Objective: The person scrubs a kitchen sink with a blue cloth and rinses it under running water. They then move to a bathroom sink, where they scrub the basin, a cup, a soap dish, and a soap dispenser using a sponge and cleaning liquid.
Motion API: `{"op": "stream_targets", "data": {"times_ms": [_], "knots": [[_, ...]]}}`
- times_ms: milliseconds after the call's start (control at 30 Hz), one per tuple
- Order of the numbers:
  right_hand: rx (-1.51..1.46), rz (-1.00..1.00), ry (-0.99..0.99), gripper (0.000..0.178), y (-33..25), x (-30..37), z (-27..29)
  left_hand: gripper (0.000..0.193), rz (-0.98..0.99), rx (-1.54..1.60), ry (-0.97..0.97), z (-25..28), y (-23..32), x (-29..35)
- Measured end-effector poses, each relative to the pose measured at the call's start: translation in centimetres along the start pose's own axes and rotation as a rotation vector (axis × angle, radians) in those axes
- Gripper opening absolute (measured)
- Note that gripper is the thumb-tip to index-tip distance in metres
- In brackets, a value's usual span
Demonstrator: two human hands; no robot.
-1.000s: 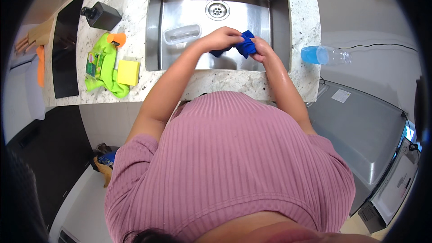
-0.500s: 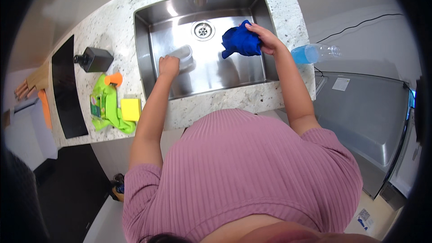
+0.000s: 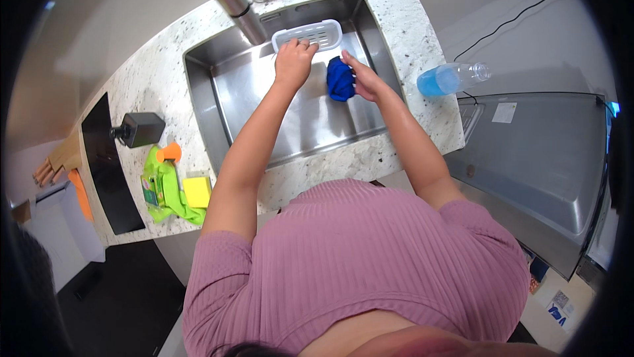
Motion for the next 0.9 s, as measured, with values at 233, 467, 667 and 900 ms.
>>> {"op": "stream_targets", "data": {"times_ms": [233,467,667,900], "knots": [[-0.151,0.206,0.38,0.041,-4.3,-9.0,2.8,0.031,-0.072,0.001,0.024,-4.8,1.3,-4.7],[0.147,0.298,0.711,0.051,-9.6,-7.1,3.1,0.035,0.042,0.081,-0.049,-7.0,-1.3,-6.1],[0.241,0.235,0.739,0.054,-11.2,-7.7,3.5,0.03,0.051,0.073,-0.112,-7.9,-2.4,-7.2],[0.513,0.258,0.828,0.057,-13.0,-8.0,3.8,0.024,0.052,0.072,-0.127,-8.0,-3.0,-7.8]]}}
Point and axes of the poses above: each hand's wrist, its own x-axis away from the middle knuckle, its own z-axis out of the back of the hand, y = z × x, the point moved 6 cm from there along -x, towards the middle knuckle, and after that the axes turned 14 degrees about -z, right-handed, at the moved point
